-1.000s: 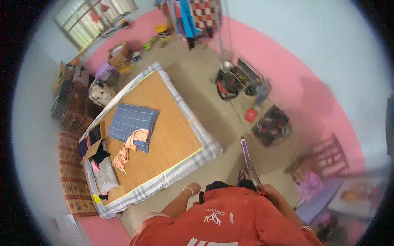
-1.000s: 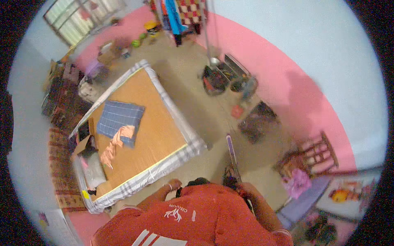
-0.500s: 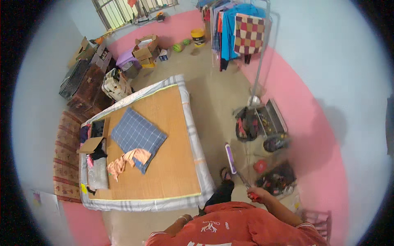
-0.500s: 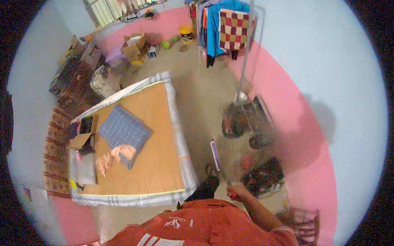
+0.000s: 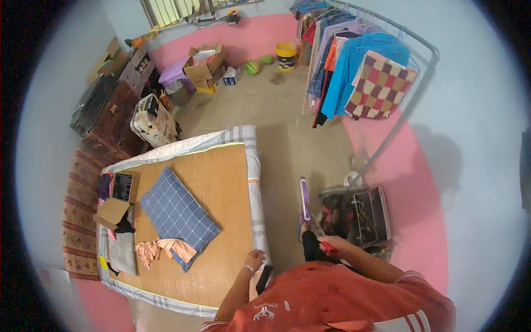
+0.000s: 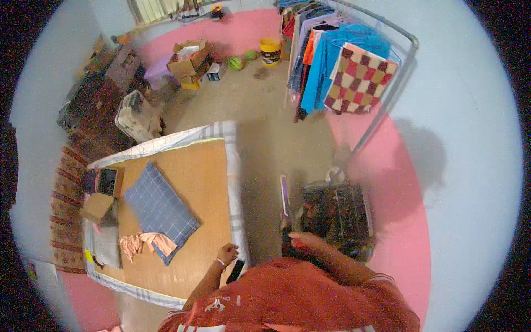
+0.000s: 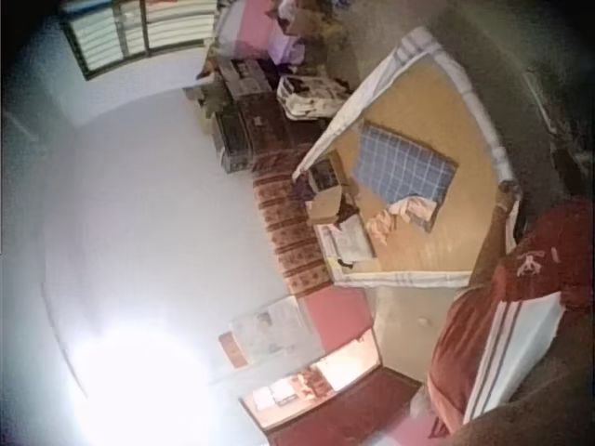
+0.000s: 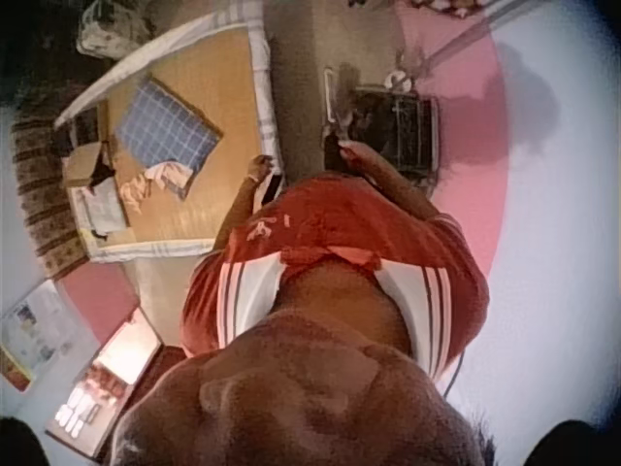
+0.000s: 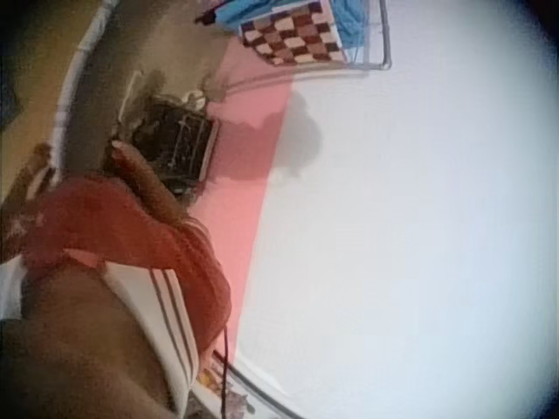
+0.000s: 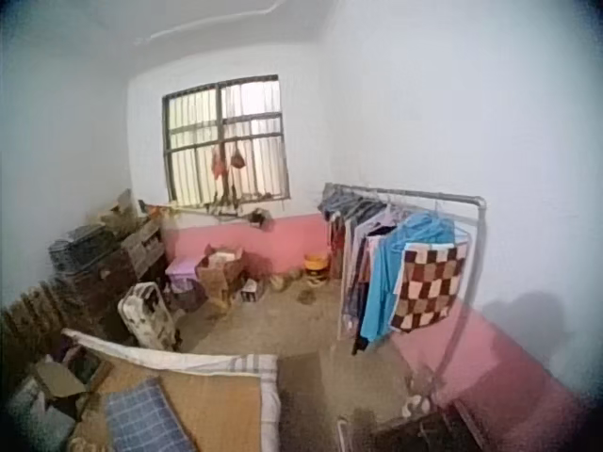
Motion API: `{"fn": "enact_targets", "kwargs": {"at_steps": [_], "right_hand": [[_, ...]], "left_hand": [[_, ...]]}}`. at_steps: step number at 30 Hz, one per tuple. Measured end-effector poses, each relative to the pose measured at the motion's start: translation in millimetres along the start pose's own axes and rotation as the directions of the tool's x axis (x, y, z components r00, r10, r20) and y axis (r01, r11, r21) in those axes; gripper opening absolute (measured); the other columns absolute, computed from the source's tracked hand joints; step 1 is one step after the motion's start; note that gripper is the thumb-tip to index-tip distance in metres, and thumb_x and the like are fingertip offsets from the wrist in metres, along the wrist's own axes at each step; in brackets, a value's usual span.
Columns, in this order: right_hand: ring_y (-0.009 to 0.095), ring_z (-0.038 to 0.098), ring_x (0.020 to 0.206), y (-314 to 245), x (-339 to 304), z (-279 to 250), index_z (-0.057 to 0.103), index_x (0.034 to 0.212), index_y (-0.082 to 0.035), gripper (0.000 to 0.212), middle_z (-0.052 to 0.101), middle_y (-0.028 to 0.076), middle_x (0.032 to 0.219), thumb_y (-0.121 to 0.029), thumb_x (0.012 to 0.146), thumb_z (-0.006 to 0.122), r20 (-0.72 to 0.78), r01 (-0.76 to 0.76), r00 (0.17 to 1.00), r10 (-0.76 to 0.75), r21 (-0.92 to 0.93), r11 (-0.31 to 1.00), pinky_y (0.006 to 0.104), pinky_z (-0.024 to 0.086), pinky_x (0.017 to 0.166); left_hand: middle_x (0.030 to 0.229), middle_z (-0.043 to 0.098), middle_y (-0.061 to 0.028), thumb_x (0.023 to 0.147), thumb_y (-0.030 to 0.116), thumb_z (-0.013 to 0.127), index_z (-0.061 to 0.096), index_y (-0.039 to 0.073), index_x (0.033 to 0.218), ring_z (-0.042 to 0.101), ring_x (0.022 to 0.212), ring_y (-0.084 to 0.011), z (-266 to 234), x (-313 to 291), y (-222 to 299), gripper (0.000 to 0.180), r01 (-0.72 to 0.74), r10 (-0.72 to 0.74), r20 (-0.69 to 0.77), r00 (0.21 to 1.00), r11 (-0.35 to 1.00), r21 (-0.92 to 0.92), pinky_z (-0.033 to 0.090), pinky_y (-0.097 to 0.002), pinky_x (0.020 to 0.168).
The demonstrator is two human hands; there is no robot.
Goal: The person sweeps the bedroom floor with a broom, sweeps debris into a dustpan, and walks to another area to sweep the floor with the broom.
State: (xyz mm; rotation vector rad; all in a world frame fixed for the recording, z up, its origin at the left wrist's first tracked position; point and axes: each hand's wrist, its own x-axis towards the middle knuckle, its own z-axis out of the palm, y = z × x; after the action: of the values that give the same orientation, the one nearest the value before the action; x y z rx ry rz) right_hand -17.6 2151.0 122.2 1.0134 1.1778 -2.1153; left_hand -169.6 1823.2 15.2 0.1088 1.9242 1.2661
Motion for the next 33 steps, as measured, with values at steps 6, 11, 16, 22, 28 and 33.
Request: {"fn": "enact_targets", "kwargs": {"at_steps": [6,11,16,22,28,33], "right_hand": [[0.011,0.043,0.044,-178.4,98.3,-46.3,0.046,0.07,-0.009,0.018,0.047,0.0,0.056,-0.023,0.081,0.048,0.177,0.445,0.895,-0.41,-0.27,0.854,0.0235,0.032,0.037],[0.012,0.044,0.039,-315.8,163.2,-68.3,0.05,0.061,-0.01,0.028,0.049,0.001,0.051,-0.03,0.081,0.046,0.165,-0.009,0.986,0.026,-0.099,0.995,0.0255,0.035,0.038],[0.008,0.047,0.048,-440.8,233.6,-74.6,0.045,0.07,-0.009,0.018,0.047,0.001,0.058,-0.023,0.081,0.048,0.119,-0.087,0.989,0.085,0.009,0.996,0.0201,0.035,0.038],[0.007,0.046,0.048,-578.8,303.7,-60.5,0.046,0.075,-0.01,0.011,0.049,0.0,0.061,-0.019,0.079,0.051,0.195,-0.059,0.977,0.084,-0.129,0.99,0.0189,0.034,0.037],[0.007,0.045,0.049,-698.9,355.7,-38.7,0.046,0.073,-0.011,0.016,0.048,-0.001,0.061,-0.023,0.079,0.054,0.115,-0.15,0.977,0.181,-0.243,0.959,0.0185,0.035,0.04],[0.008,0.044,0.047,-795.7,442.5,-53.4,0.046,0.073,-0.009,0.018,0.047,0.0,0.062,-0.024,0.08,0.054,0.257,-0.282,0.869,0.422,-0.442,0.852,0.0212,0.036,0.04]], "left_hand": [[0.088,0.06,-0.0175,0.073,0.018,0.05,0.063,0.005,0.085,0.06,0.082,-0.028,-41.5,76.0,-52.1,0.022,-0.309,-0.283,0.338,0.898,0.144,0.94,0.047,-0.0383,0.068],[0.088,0.061,-0.0157,0.074,0.019,0.05,0.063,0.007,0.086,0.059,0.085,-0.0272,-49.4,105.1,-3.7,0.022,-0.131,-0.453,0.284,0.845,0.339,0.931,0.047,-0.0375,0.07],[0.087,0.061,-0.0149,0.075,0.021,0.048,0.063,0.008,0.085,0.059,0.083,-0.0278,-44.5,215.2,66.3,0.022,-0.014,-0.412,0.255,0.875,0.504,0.864,0.047,-0.0376,0.069],[0.083,0.061,-0.014,0.077,0.025,0.045,0.063,0.009,0.082,0.058,0.076,-0.0291,-83.9,399.6,162.3,0.024,0.027,-0.192,0.127,0.973,0.644,0.765,0.046,-0.038,0.066],[0.07,0.061,-0.0104,0.073,0.018,0.05,0.06,0.004,0.083,0.058,0.06,-0.0165,-178.4,516.5,321.8,0.02,0.253,-0.281,-0.259,0.924,0.958,-0.135,0.046,-0.0288,0.056],[0.066,0.058,-0.0095,0.075,0.018,0.048,0.058,0.003,0.085,0.054,0.056,-0.0143,-217.9,594.3,370.3,0.021,0.152,-0.332,-0.423,0.843,0.902,-0.404,0.044,-0.0269,0.05]]}}
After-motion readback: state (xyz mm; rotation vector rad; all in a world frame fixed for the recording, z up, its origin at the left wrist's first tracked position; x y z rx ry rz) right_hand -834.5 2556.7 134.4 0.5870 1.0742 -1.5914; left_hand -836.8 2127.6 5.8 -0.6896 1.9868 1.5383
